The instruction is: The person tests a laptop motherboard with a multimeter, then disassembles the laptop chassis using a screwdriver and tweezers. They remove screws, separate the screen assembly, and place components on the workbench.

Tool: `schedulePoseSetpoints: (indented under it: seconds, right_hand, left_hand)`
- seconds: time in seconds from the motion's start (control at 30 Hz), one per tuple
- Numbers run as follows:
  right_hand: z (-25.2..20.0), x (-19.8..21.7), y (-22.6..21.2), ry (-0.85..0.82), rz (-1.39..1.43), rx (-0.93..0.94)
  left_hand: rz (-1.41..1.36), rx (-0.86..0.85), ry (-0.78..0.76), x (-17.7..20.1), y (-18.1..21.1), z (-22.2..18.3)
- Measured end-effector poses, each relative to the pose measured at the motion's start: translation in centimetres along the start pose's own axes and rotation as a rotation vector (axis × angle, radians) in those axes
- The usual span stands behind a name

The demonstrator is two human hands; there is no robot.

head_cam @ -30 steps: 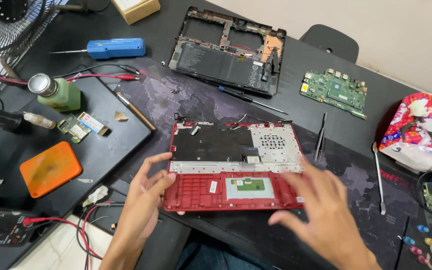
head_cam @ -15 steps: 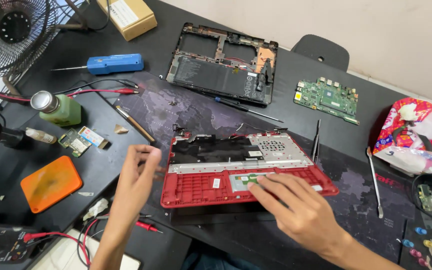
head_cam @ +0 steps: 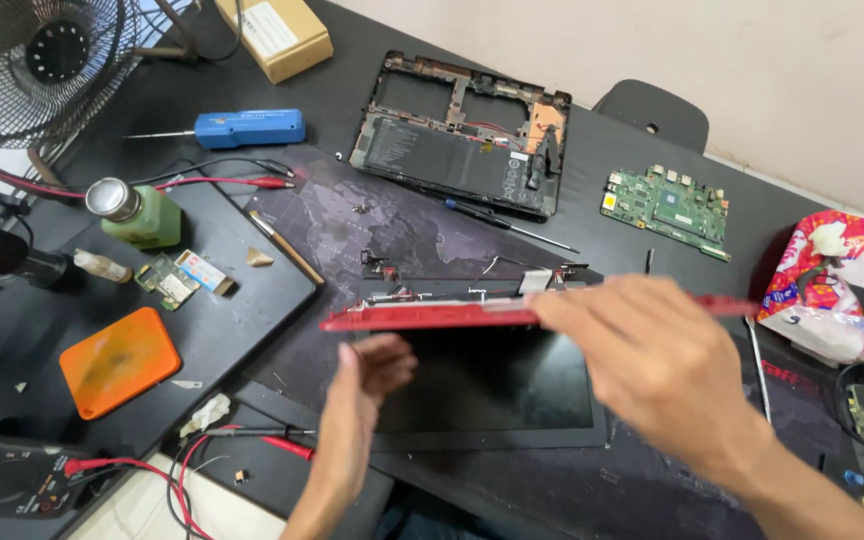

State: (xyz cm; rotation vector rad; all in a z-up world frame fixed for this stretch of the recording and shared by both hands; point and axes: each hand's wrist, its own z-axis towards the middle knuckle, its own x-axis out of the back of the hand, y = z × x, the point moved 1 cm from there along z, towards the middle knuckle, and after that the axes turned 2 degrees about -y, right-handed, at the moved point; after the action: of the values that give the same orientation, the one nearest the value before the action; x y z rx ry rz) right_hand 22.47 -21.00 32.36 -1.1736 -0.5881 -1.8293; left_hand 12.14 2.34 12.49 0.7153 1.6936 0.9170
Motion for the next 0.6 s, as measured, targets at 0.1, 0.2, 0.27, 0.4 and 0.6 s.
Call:
schedulePoseSetpoints:
  seconds: [0.1,0.2,0.27,0.4,0.6]
  right_hand:
    - [-1.8,-0.2,-2.0,0.035,-0.018,0.053]
    - [-4.2,-1.1,-4.3,0.004,0.012,0.132]
    - [-6.4,-2.9,-5.6,-0.029,-0.041,0.180]
    - [-10.0,-5.9,-6.4,-0.099,-0.078,0.223]
    - [-7.8,-6.3,2.0,-0.182,0.369,-0.384]
  left_hand:
    - [-0.019,-0.081,-0.344,-2.3,-0.7,-3.1]
    - [-0.238,-0.069,-0.388,-3.2,-1.2,-5.3]
    - [-0.317,0.079,-0.139,-5.1,0.8,-5.5]
    - [-0.389,0.363,0.493,-4.7,-0.2,-5.9]
    - [-0.483,0.295,0.511,3.3,-10.9,-8.6]
